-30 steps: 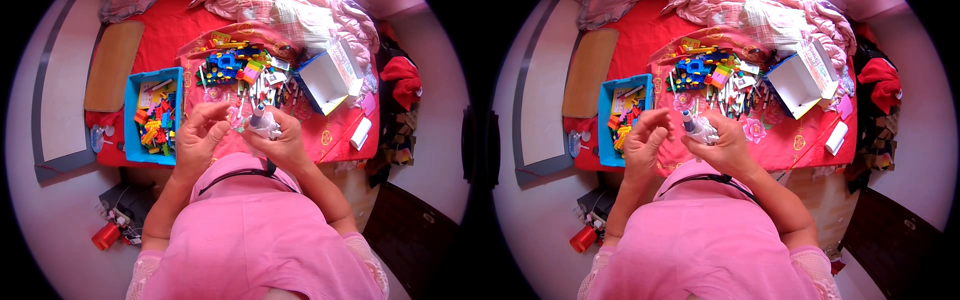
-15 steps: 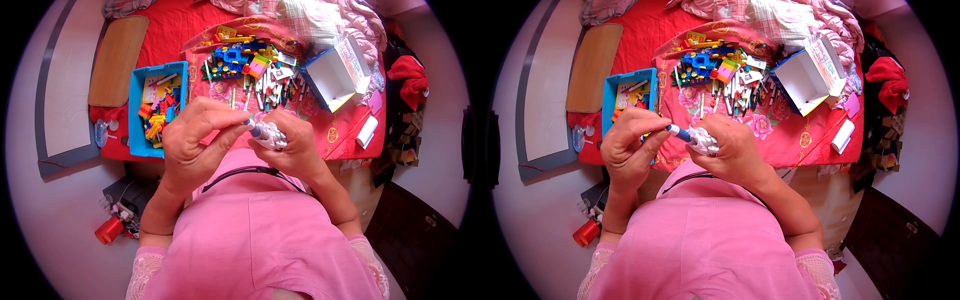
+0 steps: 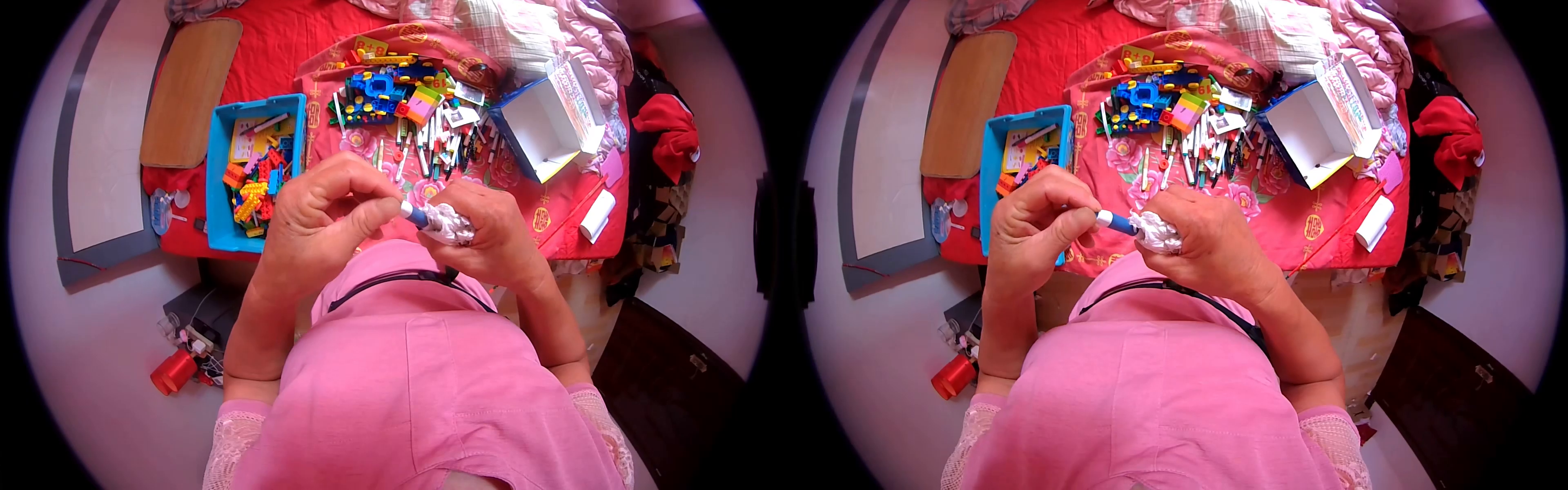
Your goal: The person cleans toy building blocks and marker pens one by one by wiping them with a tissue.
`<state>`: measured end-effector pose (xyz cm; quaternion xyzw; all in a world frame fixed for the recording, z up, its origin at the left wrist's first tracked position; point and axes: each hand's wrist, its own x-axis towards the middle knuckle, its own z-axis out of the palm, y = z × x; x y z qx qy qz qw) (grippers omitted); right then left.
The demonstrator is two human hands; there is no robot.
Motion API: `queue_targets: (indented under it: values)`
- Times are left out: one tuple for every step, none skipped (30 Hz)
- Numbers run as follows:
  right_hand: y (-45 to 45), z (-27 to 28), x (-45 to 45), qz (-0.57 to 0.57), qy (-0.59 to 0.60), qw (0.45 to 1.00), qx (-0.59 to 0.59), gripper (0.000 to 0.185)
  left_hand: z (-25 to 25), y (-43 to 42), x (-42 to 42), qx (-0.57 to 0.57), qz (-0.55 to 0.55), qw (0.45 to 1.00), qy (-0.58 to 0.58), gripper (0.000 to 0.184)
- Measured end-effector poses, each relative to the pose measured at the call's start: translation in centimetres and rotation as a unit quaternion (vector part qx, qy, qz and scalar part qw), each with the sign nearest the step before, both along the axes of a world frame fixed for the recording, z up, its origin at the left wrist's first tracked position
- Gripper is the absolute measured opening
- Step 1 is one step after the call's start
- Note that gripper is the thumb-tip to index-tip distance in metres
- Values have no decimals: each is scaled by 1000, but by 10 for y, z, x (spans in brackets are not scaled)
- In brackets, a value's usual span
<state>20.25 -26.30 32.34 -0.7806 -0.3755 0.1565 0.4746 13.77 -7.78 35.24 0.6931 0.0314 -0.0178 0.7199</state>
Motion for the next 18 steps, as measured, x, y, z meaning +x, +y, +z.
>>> queue_targets:
  values:
    - [0,1,0,-3,0,1000,-2,19,-2,0,0,-2,4,1000,-1,4]
    - [1,2,0,-7,0,1000,-5,19,-3,0,1,-15,16,1000,6,5]
    - [1,3,0,-12,17,1000,1,18,-3,0,1,-28,27,999,13,5]
    - [2,5,-1,-17,34,999,7,17,-4,0,1,-41,38,998,19,6]
    - [3,7,-1,-22,51,998,13,17,-7,1,2,-70,48,996,28,7]
    - [3,8,1,-15,63,998,13,16,-12,2,2,-100,58,993,37,8]
    - [4,10,2,-8,75,997,12,16,-16,3,2,-129,67,988,46,8]
    - [3,11,3,-1,87,996,12,15,-19,3,2,-147,73,985,53,9]
    - [3,12,4,2,137,990,11,15,-22,3,2,-165,78,982,59,10]
    - [2,12,4,6,187,982,9,14,-23,2,3,-183,83,978,65,11]
    - [2,13,4,10,236,972,7,14,-23,2,3,-196,84,974,71,12]
    - [3,13,3,13,256,967,7,14,-23,1,2,-210,84,971,77,13]
    - [3,13,3,16,275,961,7,13,-24,0,1,-223,84,968,82,14]
    - [3,13,3,19,294,956,7,13,-24,0,1,-233,78,966,80,15]
    - [3,13,3,18,312,950,12,13,-25,0,1,-242,72,964,78,16]
    - [4,12,2,17,330,944,17,13,-26,0,0,-251,66,963,76,18]
    - [4,12,2,16,348,937,22,12,-26,0,0,-261,61,961,73,19]
    - [4,13,2,15,379,925,32,12,-27,0,0,-271,57,958,71,20]
